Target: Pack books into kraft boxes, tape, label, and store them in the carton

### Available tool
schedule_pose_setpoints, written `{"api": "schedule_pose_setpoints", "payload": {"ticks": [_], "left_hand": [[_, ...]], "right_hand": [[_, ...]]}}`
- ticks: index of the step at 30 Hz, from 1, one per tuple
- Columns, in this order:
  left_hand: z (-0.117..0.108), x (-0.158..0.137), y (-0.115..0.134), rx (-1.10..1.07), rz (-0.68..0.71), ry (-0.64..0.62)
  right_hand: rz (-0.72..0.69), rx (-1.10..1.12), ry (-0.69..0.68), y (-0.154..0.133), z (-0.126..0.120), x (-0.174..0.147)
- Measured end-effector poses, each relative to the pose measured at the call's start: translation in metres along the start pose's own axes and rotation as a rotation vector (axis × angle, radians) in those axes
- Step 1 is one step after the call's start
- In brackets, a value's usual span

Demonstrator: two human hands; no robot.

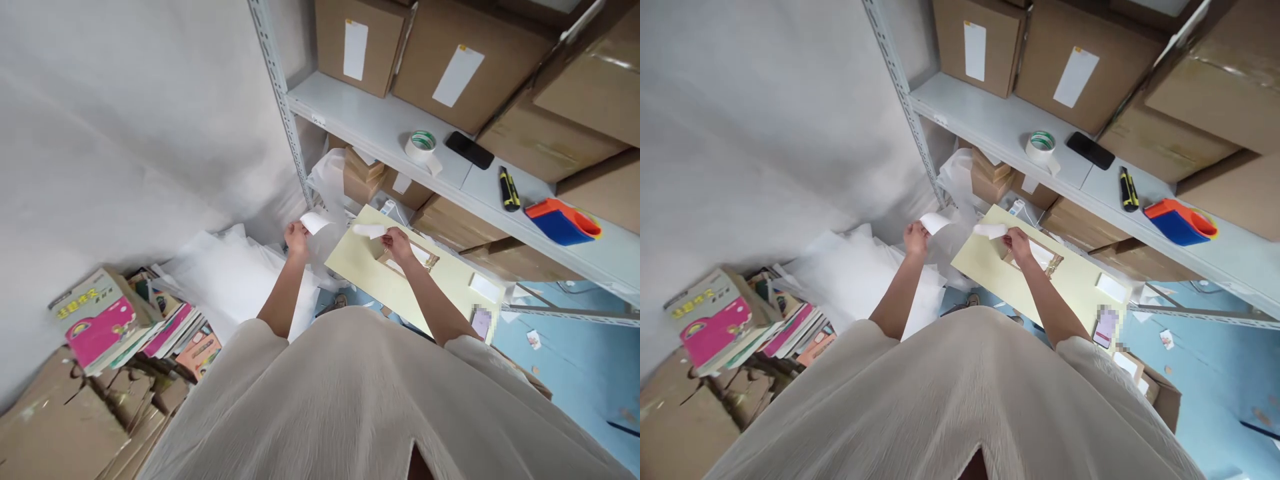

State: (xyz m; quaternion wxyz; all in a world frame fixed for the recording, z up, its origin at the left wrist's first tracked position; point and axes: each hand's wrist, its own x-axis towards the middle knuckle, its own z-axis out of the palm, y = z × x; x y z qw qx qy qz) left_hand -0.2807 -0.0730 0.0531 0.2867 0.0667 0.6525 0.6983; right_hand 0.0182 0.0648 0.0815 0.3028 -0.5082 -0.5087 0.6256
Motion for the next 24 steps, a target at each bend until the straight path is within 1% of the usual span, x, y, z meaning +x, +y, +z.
{"api": "schedule_pose_setpoints", "payload": {"ticks": [3,6,10,13,15,19,22,24], "left_hand": [[-0.019,-0.002,0.007,-0.072,-0.044,0.093],[-0.031,-0.01,0.009,-0.04,-0.015,0.122],[-0.04,-0.022,0.008,-0.006,0.017,0.106],[-0.043,-0.026,0.006,0.022,0.028,0.096],[-0.044,-0.027,0.004,0.035,0.026,0.096],[-0.04,-0.031,0.0,0.038,0.008,0.08],[-0.031,-0.036,-0.005,0.045,0.001,0.02],[-0.022,-0.04,-0.008,0.052,0.005,-0.032]], "right_hand": [[-0.017,-0.168,-0.054,0.002,0.021,0.012],[-0.048,-0.349,-0.188,0.003,0.048,0.022],[-0.205,-0.571,-0.343,0.005,0.092,0.033],[-0.306,-0.601,-0.457,0.003,0.122,0.038],[-0.345,-0.581,-0.525,0.002,0.137,0.037],[-0.401,-0.572,-0.571,0.002,0.149,0.025],[-0.431,-0.575,-0.588,0.001,0.148,0.012],[-0.489,-0.643,-0.564,-0.001,0.145,0.003]]}}
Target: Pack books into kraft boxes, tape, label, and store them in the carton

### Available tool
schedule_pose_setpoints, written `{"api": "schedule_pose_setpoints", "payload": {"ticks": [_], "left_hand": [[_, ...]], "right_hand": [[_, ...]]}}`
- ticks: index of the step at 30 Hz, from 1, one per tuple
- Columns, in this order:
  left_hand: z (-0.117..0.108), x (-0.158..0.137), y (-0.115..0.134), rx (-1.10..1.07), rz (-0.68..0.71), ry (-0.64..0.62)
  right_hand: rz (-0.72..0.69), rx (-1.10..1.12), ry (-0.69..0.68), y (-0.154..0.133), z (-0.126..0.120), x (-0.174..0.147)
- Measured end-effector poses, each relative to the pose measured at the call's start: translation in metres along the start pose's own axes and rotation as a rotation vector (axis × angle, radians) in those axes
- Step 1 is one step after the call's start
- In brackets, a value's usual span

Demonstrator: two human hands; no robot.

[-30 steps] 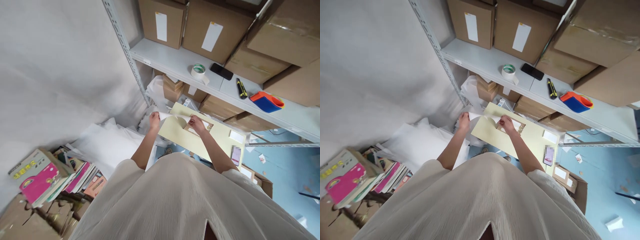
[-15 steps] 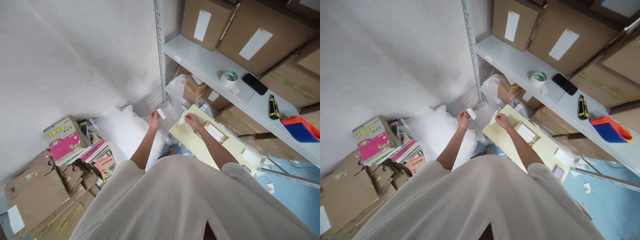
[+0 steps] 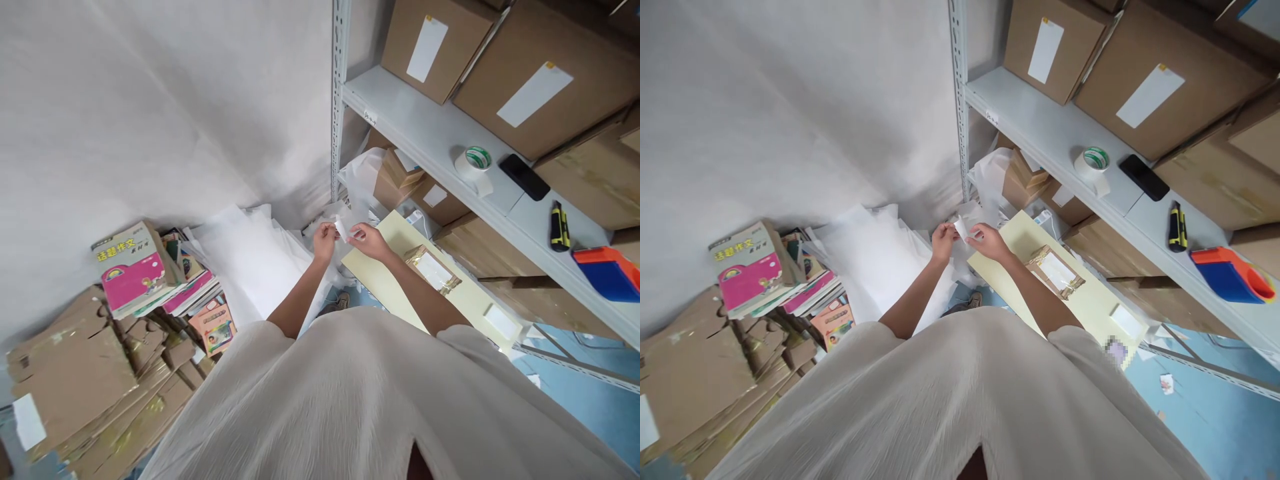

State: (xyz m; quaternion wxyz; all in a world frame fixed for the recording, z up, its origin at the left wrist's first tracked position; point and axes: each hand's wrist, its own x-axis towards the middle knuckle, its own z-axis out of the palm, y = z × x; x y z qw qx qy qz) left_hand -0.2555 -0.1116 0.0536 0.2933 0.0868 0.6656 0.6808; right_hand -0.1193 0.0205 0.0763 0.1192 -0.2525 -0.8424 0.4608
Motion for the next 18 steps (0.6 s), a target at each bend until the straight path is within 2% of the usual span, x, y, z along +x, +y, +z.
{"api": "schedule_pose_setpoints", "payload": {"ticks": [5,9,14,18], "left_hand": [[0.031,-0.006,-0.004,-0.011,0.001,-0.13],[0.059,-0.015,-0.005,-0.071,-0.034,-0.219],[0.091,-0.033,-0.005,-0.001,-0.039,-0.414],[0.115,-0.044,-0.013,0.085,-0.003,-0.557]], "right_hand": [[-0.079,-0.406,0.088,-0.006,-0.015,-0.02],[-0.066,-0.61,0.13,-0.003,-0.034,-0.04],[0.057,-0.653,0.262,0.009,-0.062,-0.071],[0.204,-0.49,0.454,0.021,-0.088,-0.101]]}}
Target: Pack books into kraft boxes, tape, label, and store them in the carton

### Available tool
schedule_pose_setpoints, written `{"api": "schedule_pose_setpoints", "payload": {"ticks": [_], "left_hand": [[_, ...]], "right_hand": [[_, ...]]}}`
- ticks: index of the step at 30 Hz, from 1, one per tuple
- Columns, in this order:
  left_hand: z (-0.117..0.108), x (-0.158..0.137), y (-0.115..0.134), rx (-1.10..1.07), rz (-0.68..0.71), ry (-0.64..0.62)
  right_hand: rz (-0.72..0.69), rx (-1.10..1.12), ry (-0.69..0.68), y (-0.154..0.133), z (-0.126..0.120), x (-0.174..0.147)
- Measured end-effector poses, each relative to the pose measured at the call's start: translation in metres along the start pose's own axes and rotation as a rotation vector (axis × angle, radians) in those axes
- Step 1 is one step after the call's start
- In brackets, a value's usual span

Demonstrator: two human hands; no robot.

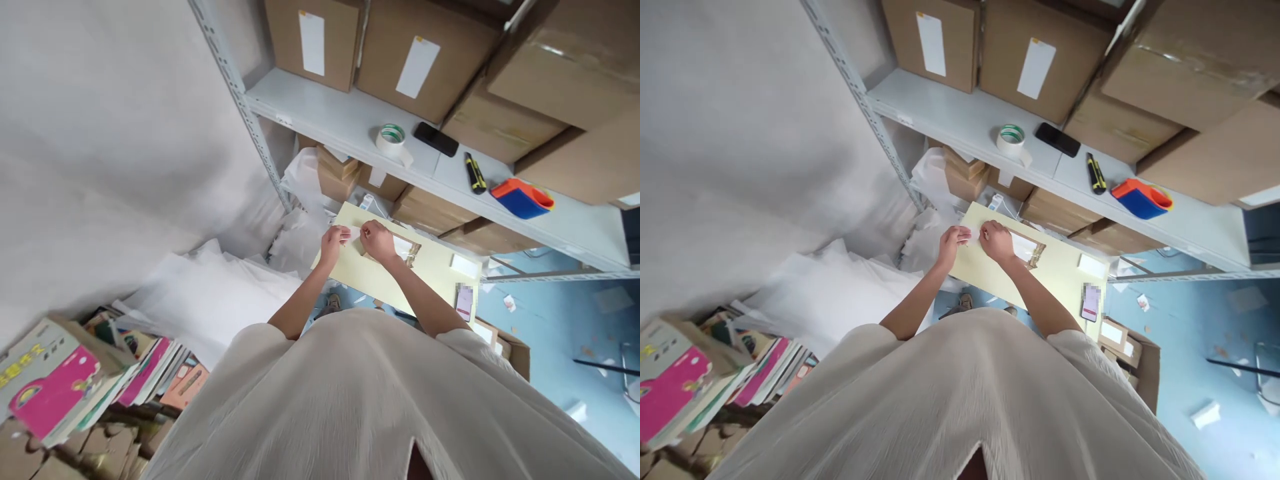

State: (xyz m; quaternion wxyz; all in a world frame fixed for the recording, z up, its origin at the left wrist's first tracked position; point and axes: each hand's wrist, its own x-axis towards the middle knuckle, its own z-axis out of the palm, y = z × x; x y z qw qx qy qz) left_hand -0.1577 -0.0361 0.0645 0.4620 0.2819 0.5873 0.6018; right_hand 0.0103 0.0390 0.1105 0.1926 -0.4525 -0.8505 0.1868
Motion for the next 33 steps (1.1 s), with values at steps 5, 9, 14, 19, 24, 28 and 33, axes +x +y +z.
{"api": "schedule_pose_setpoints", "payload": {"ticks": [5,9,14,19,24,28,33], "left_hand": [[0.03,0.016,-0.015,0.122,0.065,0.125],[0.053,0.028,-0.021,0.09,-0.016,0.051],[0.085,0.031,-0.025,0.098,-0.091,-0.098],[0.113,0.031,-0.028,0.136,-0.219,-0.185],[0.131,0.032,-0.03,0.127,-0.296,-0.262],[0.135,0.038,-0.033,0.169,-0.19,-0.232],[0.129,0.043,-0.037,0.359,-0.011,-0.195]], "right_hand": [[0.294,0.38,0.119,0.038,-0.034,-0.02],[0.448,0.581,0.175,0.062,-0.055,-0.041],[0.578,0.721,0.202,0.08,-0.074,-0.065],[0.609,0.819,0.241,0.092,-0.087,-0.077],[0.627,0.849,0.26,0.103,-0.092,-0.082],[0.672,0.834,0.281,0.113,-0.089,-0.087],[0.779,0.645,0.265,0.125,-0.07,-0.091]]}}
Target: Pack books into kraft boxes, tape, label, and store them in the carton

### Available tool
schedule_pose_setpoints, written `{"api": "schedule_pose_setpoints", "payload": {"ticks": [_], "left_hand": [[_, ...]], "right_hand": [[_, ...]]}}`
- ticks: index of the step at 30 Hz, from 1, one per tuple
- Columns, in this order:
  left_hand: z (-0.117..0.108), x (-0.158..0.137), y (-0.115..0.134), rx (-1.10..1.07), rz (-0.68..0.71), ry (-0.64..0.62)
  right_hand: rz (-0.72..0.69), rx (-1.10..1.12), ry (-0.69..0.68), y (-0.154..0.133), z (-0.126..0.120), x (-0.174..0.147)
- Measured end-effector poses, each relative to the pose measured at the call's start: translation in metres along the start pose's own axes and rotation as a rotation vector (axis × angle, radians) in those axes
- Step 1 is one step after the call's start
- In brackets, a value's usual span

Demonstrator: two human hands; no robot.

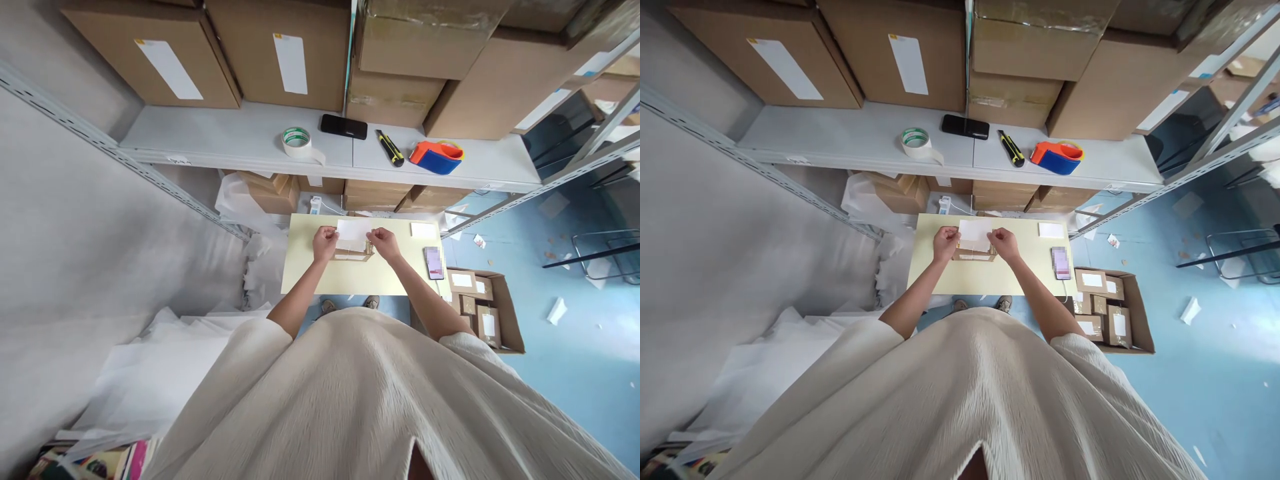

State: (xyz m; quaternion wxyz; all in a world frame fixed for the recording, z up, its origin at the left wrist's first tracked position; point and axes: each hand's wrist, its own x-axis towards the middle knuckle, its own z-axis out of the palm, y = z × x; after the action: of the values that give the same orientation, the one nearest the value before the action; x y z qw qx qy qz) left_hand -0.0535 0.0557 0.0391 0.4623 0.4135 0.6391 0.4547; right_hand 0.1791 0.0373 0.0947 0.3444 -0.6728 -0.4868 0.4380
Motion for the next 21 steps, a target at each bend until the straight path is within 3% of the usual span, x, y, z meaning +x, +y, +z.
{"api": "schedule_pose_setpoints", "payload": {"ticks": [4,11,21], "left_hand": [[-0.005,-0.003,-0.01,0.25,0.071,0.009],[-0.003,-0.005,-0.029,0.57,0.156,-0.041],[-0.001,-0.004,-0.037,0.742,0.162,-0.091]], "right_hand": [[0.056,-0.189,0.066,0.014,0.015,0.003],[0.098,-0.489,0.023,0.03,0.031,0.005],[0.12,-0.707,-0.037,0.039,0.035,0.009]]}}
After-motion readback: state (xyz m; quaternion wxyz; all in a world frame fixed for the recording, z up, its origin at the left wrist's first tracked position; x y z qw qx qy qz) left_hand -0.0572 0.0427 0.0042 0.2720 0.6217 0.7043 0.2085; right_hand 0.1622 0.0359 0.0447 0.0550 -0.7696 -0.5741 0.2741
